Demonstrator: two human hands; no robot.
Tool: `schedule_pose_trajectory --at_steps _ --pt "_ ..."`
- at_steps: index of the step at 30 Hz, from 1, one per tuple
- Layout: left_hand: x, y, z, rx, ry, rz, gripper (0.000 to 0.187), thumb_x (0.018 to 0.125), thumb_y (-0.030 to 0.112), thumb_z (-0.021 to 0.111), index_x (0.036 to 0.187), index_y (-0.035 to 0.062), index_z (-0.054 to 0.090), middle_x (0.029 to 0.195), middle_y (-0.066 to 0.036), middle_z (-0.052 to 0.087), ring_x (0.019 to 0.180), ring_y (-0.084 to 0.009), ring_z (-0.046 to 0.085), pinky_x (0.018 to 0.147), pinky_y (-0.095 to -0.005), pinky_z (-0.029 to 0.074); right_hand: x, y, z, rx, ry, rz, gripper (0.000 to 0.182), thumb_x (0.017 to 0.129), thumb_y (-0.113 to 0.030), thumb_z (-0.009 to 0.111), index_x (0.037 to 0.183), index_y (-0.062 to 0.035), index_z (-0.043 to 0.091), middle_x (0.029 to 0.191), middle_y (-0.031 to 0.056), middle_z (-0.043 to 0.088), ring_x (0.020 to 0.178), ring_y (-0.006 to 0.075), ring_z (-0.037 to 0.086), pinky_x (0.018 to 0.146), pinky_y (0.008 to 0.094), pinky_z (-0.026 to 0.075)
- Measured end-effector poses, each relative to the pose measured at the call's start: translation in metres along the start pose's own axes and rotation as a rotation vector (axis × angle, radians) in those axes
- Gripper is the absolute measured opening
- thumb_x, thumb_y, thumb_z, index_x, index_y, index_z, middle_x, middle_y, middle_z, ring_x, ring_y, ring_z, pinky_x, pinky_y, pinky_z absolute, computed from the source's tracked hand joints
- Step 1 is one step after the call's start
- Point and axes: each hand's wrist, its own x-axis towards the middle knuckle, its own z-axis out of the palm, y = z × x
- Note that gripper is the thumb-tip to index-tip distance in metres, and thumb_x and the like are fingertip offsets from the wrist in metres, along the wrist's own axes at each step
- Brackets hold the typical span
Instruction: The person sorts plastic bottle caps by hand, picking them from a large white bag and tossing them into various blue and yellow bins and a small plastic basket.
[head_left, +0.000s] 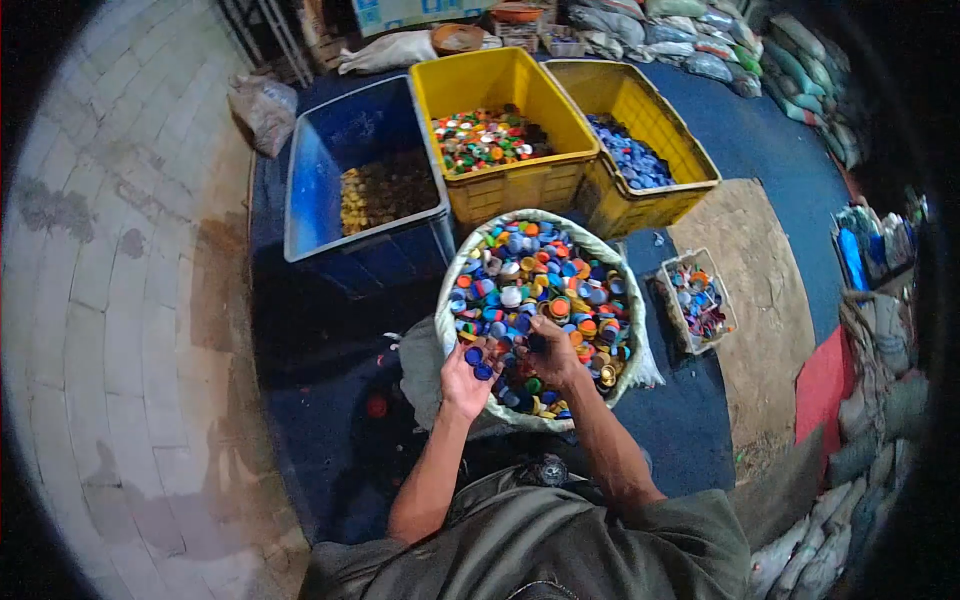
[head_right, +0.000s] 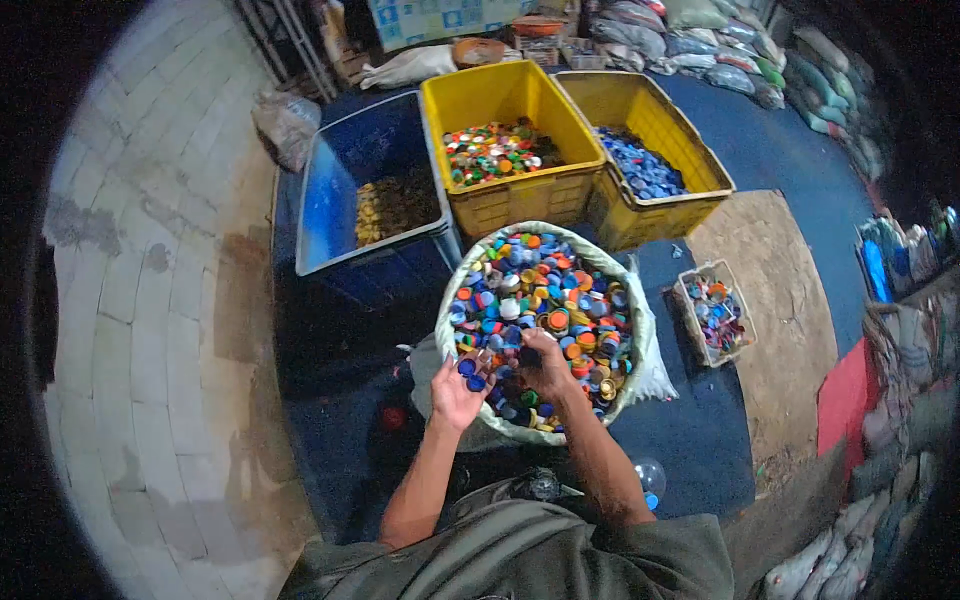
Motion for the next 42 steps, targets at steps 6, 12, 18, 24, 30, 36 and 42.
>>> schedule_pose_trajectory --at_steps 6,12,18,24,30,36,42 --pt "0.029 -0.042 0.029 0.004 -0.046 -0.159 0.049 0.096 0.045 0.039 0.116 0.0021 0.05 0.114 -0.015 0.058 0.103 -0.0265 0.055 0.093 -0.0422 0.042 -0.036 -0.016 -0.048 0.209 -0.054 -0.11 0.036 0.082 -0.015 0.055 0.116 -0.0021 0.051 0.104 0.0138 0.062 0.086 0.0253 0.062 0.073 0.0335 0.053" --pt "0.069 -0.086 0.056 0.059 -0.024 -0.277 0.052 0.094 0.049 0.038 0.111 0.0009 0.05 0.107 -0.014 0.057 0.104 -0.0284 0.052 0.098 -0.0431 0.038 -0.061 -0.04 -0.077 0.357 0.134 -0.293 0.035 0.078 -0.015 0.05 0.106 0.0046 0.055 0.1 0.015 0.06 0.093 0.0269 0.059 0.082 0.036 0.051" --pt "0.193 -0.121 0.154 -0.015 -0.249 -0.368 0.059 0.091 0.054 0.043 0.094 -0.004 0.05 0.089 -0.014 0.055 0.084 -0.0273 0.052 0.083 -0.041 0.045 -0.023 -0.154 -0.079 0.288 0.154 -0.587 0.023 0.074 -0.018 0.046 0.085 0.0015 0.052 0.075 0.0127 0.055 0.066 0.0245 0.054 0.064 0.0345 0.047" --pt "0.227 -0.094 0.334 0.125 -0.249 -0.13 0.114 0.08 0.067 0.049 0.14 -0.0116 -0.008 0.149 -0.03 -0.001 0.14 -0.0403 0.003 0.114 -0.0481 0.003 -0.004 -0.301 -0.004 0.457 0.099 -0.644 0.003 0.072 -0.007 0.045 0.073 -0.0054 0.043 0.079 0.0079 0.05 0.072 0.0181 0.049 0.06 0.0302 0.044" --pt "0.234 -0.055 0.23 0.301 -0.226 -0.022 0.064 0.093 0.045 0.045 0.129 -0.0075 0.037 0.128 -0.025 0.047 0.12 -0.0346 0.046 0.106 -0.046 0.035 0.009 -0.239 -0.122 0.339 -0.055 -0.755 0.009 0.075 0.001 0.047 0.081 -0.005 0.043 0.08 0.0062 0.045 0.072 0.0189 0.045 0.065 0.029 0.044" --pt "0.146 -0.041 0.098 0.738 0.048 0.25 0.029 0.092 0.035 0.055 0.091 0.0058 0.061 0.081 -0.002 0.058 0.073 -0.0156 0.054 0.069 -0.0305 0.046 -0.077 -0.126 -0.131 -0.139 0.564 -0.541 0.048 0.084 -0.012 0.058 0.128 0.001 0.044 0.124 0.0161 0.053 0.105 0.0222 0.055 0.084 0.0344 0.049" --pt "0.084 -0.068 0.03 1.487 0.14 0.549 0.024 0.081 0.011 0.068 0.102 0.0023 0.059 0.09 -0.004 0.066 0.081 -0.013 0.06 0.071 -0.0265 0.045 -0.108 -0.053 -0.145 -0.634 0.742 -0.629 0.027 0.083 -0.014 0.067 0.105 0.0 0.058 0.069 -0.0025 0.054 0.062 0.0047 0.046 0.055 0.021 0.038"
